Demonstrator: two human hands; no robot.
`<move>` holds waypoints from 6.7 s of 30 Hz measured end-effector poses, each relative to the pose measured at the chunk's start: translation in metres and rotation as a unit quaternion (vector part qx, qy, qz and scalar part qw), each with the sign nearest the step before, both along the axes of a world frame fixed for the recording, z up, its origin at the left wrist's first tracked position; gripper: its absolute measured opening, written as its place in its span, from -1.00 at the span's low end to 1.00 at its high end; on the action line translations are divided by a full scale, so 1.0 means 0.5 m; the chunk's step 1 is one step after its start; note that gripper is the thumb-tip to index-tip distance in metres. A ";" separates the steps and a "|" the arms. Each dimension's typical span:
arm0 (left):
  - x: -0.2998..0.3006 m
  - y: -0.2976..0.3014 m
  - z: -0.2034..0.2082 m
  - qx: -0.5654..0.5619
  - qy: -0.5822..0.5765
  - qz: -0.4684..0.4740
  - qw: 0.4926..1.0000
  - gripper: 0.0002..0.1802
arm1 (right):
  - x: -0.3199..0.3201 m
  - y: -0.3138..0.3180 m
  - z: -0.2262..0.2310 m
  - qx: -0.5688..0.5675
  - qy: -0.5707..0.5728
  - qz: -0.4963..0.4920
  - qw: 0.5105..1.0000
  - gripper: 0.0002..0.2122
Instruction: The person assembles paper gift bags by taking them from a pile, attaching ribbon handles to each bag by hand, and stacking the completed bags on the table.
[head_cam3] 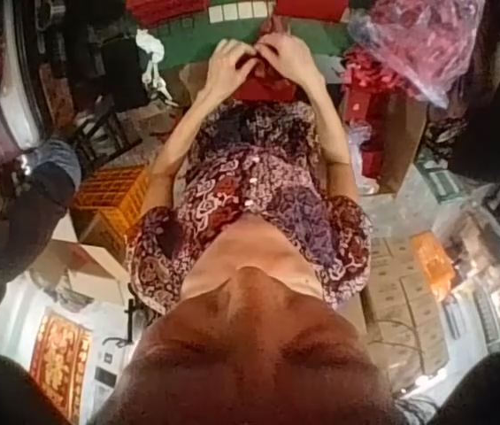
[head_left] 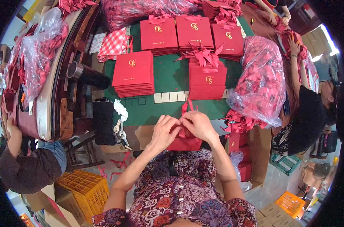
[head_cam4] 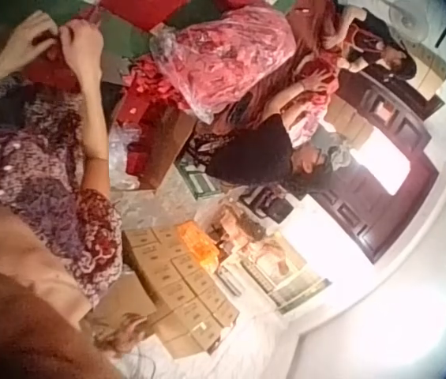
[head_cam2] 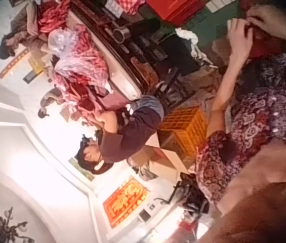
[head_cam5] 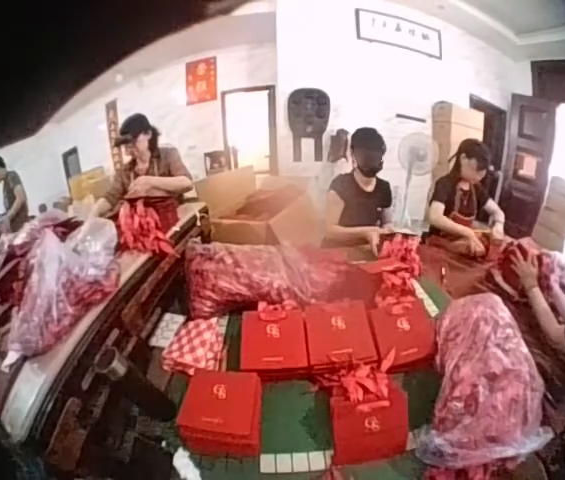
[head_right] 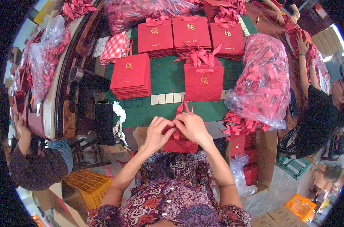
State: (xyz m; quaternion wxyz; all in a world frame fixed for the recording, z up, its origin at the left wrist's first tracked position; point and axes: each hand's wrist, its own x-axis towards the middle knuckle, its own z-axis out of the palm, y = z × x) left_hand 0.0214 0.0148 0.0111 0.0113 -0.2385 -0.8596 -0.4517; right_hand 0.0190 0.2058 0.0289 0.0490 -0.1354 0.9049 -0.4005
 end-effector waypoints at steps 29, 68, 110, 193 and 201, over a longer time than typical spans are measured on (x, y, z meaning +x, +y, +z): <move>-0.029 -0.011 -0.004 0.018 -0.116 0.121 0.986 -0.84 | 0.001 0.108 -0.026 -0.025 -0.068 -0.263 0.962 -0.74; -0.004 0.010 -0.010 0.122 -0.226 -0.104 0.961 -0.23 | -0.018 0.077 -0.076 -0.401 -0.121 -0.263 0.869 -0.88; -0.160 0.209 -0.032 0.063 -0.007 0.154 0.986 -0.10 | 0.225 0.125 -0.071 0.066 0.122 -0.417 0.898 -0.80; -0.037 0.034 0.003 -0.068 0.006 0.068 0.995 -0.71 | 0.039 -0.043 0.007 -0.071 0.038 -0.236 0.968 -0.88; -0.033 0.041 0.008 -0.051 0.015 0.053 0.997 -0.72 | 0.041 -0.041 -0.016 -0.053 0.024 -0.231 0.971 -0.90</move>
